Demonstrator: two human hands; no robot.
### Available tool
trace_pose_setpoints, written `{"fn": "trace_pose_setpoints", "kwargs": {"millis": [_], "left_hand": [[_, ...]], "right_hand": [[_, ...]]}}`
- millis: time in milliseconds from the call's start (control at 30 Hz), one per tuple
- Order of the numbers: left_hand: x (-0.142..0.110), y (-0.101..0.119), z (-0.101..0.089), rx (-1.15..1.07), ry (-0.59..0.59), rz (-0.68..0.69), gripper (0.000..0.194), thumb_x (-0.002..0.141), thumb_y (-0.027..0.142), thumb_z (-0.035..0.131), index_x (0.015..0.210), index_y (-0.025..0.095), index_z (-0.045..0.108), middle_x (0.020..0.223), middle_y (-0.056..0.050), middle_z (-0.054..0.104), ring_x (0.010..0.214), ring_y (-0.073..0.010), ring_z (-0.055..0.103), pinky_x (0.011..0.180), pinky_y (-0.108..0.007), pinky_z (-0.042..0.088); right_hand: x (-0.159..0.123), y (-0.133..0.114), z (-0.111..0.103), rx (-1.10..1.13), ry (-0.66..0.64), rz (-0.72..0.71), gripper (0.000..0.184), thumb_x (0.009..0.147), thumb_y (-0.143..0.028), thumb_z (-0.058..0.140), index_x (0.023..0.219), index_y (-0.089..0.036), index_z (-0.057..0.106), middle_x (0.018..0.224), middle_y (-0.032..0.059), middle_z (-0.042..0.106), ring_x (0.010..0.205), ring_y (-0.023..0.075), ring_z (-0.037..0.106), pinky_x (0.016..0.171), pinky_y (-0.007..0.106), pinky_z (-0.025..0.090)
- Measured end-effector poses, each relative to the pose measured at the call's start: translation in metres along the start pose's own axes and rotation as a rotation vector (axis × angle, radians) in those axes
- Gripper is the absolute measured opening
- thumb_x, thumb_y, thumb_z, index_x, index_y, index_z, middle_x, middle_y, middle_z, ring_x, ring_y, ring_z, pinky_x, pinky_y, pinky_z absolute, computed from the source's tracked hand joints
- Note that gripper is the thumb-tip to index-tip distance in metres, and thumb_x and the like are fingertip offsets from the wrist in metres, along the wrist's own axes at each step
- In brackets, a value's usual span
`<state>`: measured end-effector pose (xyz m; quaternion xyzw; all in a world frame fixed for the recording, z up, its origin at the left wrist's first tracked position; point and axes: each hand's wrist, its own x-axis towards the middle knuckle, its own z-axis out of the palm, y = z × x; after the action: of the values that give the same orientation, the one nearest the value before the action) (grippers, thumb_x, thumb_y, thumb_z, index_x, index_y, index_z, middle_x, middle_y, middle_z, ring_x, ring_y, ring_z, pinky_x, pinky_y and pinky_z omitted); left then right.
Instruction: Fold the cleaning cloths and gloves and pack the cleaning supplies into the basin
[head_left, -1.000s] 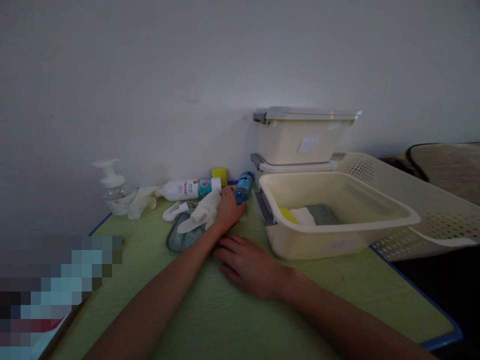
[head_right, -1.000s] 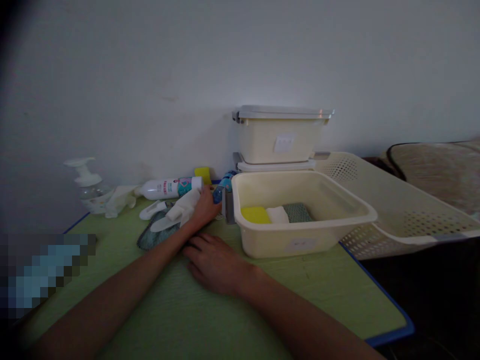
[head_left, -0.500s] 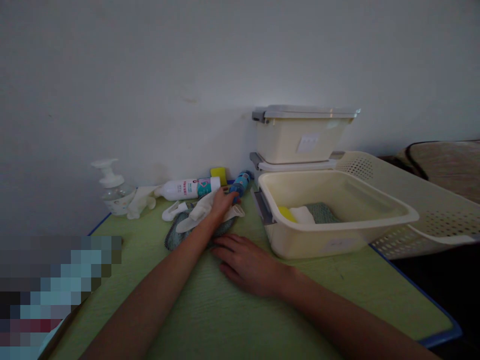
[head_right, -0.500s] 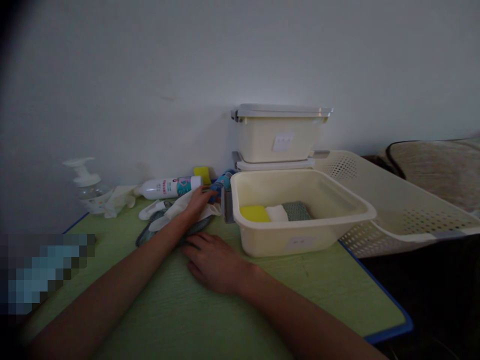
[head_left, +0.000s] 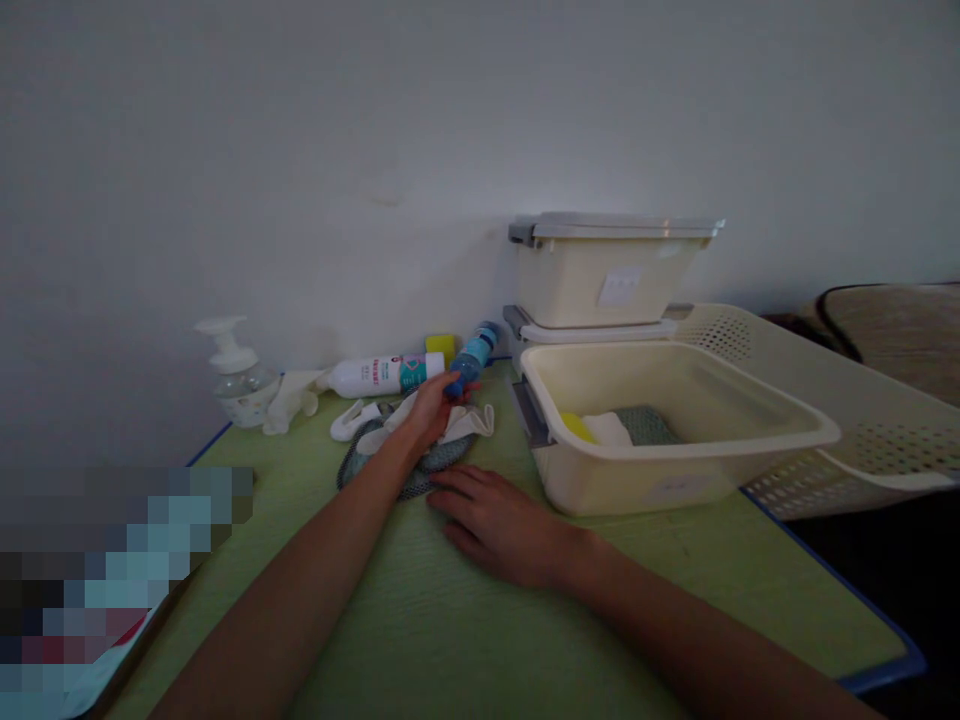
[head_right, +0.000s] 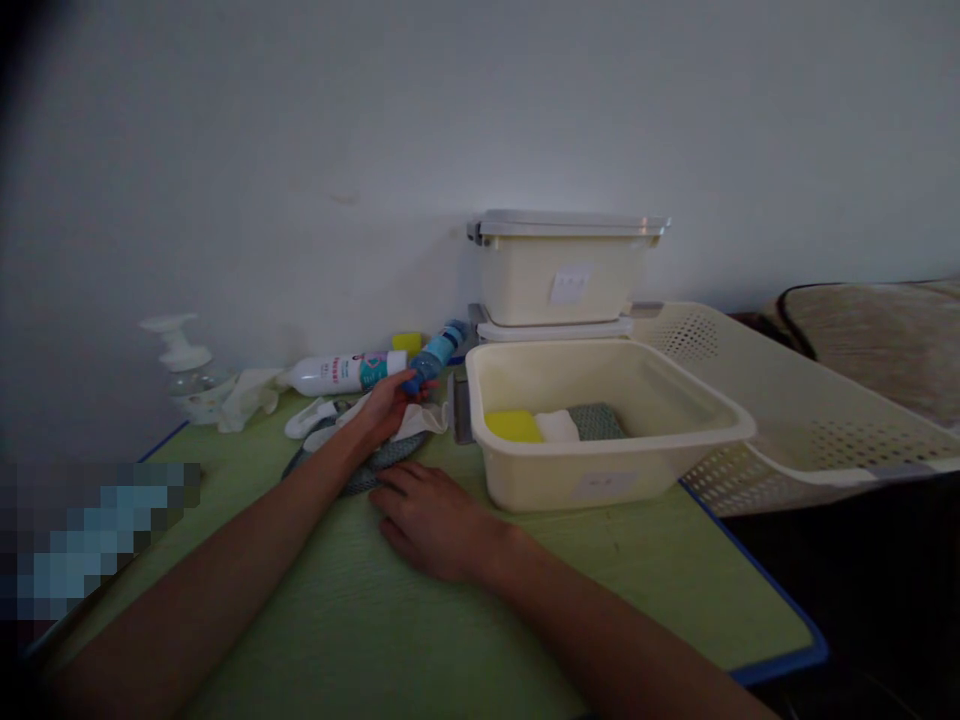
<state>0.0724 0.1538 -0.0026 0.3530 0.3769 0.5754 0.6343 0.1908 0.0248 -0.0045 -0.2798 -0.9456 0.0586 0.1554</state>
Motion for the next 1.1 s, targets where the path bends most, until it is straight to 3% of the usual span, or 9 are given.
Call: {"fn": "trace_pose_setpoints", "kwargs": {"millis": [333,633,767,900,1100], "left_hand": [[-0.013,0.02,0.007,-0.135,-0.101,0.145,0.01,0.072,0.008,0.053,0.075,0.017,0.052,0.07,0.002,0.063,0.064,-0.006,0.06,0.064,-0.016,0.047],[-0.065,0.046,-0.001,-0.03,-0.187,0.134,0.026,0.064,0.0,0.06,0.083,0.017,0.056,0.072,0.002,0.064,0.063,-0.0072,0.06,0.063,-0.019,0.049],[-0.091,0.039,-0.017,0.032,-0.224,0.094,0.028,0.058,0.002,0.067,0.081,0.015,0.057,0.072,0.001,0.064,0.064,-0.0084,0.06,0.063,-0.021,0.05],[-0.108,0.026,-0.032,0.023,-0.282,0.023,0.029,0.056,0.007,0.071,0.078,0.016,0.056,0.071,0.002,0.061,0.068,-0.0098,0.059,0.068,-0.023,0.049],[-0.119,0.012,-0.053,0.056,-0.316,0.021,0.029,0.053,0.006,0.072,0.076,0.017,0.056,0.067,0.002,0.06,0.067,-0.0109,0.058,0.069,-0.024,0.046]], "right_hand": [[-0.001,0.003,0.003,0.008,0.026,-0.021,0.026,0.085,-0.019,0.048,0.109,-0.012,0.055,0.12,0.0131,0.054,0.113,0.0204,0.048,0.097,0.035,0.038],[-0.002,0.003,0.003,0.147,0.087,0.011,0.024,0.083,-0.013,0.048,0.105,-0.011,0.058,0.119,0.0142,0.054,0.11,0.0211,0.05,0.096,0.035,0.038],[0.001,0.002,0.007,0.405,0.251,0.149,0.028,0.081,-0.014,0.05,0.109,-0.013,0.051,0.111,0.0118,0.057,0.106,0.0192,0.051,0.092,0.036,0.041],[0.004,-0.002,0.005,0.68,0.412,0.306,0.012,0.083,-0.021,0.048,0.095,-0.018,0.047,0.097,0.0058,0.059,0.09,0.0159,0.057,0.074,0.031,0.047],[0.003,-0.007,-0.003,0.749,0.477,0.36,0.004,0.083,-0.021,0.045,0.086,-0.019,0.044,0.087,0.0022,0.054,0.081,0.0135,0.055,0.064,0.025,0.045]]}}
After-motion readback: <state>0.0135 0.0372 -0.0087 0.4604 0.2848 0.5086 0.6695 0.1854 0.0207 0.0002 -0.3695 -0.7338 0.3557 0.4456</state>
